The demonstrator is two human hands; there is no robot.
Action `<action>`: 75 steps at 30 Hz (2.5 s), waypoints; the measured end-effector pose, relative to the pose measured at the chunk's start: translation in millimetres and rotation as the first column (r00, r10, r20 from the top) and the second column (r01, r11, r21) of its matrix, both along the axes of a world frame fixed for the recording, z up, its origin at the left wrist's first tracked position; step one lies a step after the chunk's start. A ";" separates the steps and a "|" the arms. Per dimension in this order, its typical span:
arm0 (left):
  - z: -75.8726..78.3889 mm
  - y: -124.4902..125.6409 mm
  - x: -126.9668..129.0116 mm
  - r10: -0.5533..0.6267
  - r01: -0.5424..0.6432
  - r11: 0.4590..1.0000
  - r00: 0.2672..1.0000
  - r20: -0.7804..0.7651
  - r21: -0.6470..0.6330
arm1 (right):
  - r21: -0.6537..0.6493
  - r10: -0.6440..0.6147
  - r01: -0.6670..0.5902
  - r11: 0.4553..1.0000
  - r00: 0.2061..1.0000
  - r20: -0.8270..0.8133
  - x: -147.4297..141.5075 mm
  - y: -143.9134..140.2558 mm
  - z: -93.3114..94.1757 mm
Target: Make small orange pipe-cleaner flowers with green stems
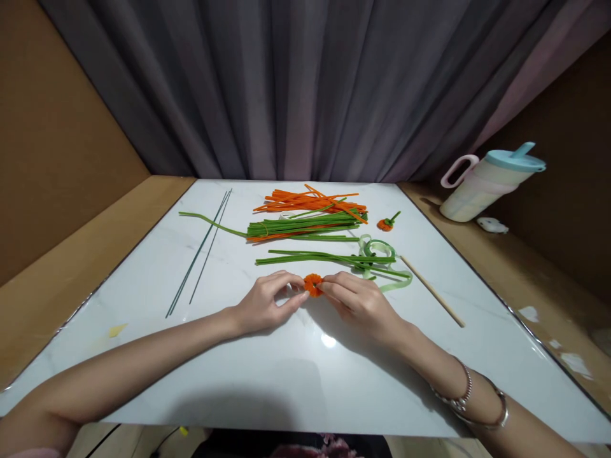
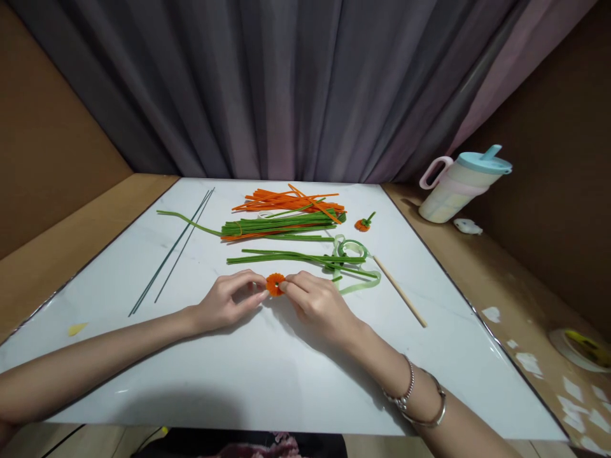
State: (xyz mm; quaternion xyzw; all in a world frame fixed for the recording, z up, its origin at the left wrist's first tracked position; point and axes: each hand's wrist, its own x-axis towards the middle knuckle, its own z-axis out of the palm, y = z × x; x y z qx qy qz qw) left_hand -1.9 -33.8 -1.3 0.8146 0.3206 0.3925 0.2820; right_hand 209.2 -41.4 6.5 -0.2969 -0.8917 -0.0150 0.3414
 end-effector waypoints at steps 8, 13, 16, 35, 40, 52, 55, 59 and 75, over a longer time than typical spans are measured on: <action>-0.6 -3.6 10.7 0.148 -0.025 0.844 0.971 0.189 -0.535 | -0.136 0.044 -0.038 0.990 0.998 0.037 -1.9 -6.6 13.5; -2.2 -4.6 9.8 0.093 -0.038 0.888 0.991 0.099 -0.458 | -0.121 0.033 -0.031 0.992 0.999 0.016 -5.2 -3.7 7.8; -4.1 -7.6 8.3 0.062 -0.046 0.929 0.998 0.032 -0.367 | -0.124 0.056 -0.053 0.991 0.998 0.015 -8.4 -3.1 1.5; -4.9 -12.5 8.6 0.007 0.014 0.949 0.998 0.064 -0.316 | -0.400 0.094 -0.160 0.902 0.979 -0.180 -10.5 0.1 5.1; -3.1 -5.8 10.4 0.145 0.006 0.821 0.965 0.218 -0.571 | -0.401 0.074 -0.149 0.904 0.978 -0.197 -7.8 1.5 9.5; -8.2 -9.7 9.2 0.087 -0.007 0.928 0.976 0.198 -0.372 | -0.289 0.091 -0.130 0.948 0.985 -0.145 -7.5 1.9 1.6; -9.9 -12.9 7.3 0.052 -0.027 0.973 0.993 0.107 -0.229 | -0.266 0.112 -0.132 0.955 0.990 -0.092 -8.3 -0.3 2.0; -15.4 -15.2 5.0 0.027 -0.025 0.996 0.999 0.023 -0.088 | -0.214 0.123 -0.121 0.969 0.992 -0.003 -10.2 -4.8 3.0; 0.7 3.0 10.3 0.135 0.170 0.652 0.932 0.335 -0.738 | -0.348 -0.061 -0.024 0.937 0.971 -0.232 -3.1 7.0 4.1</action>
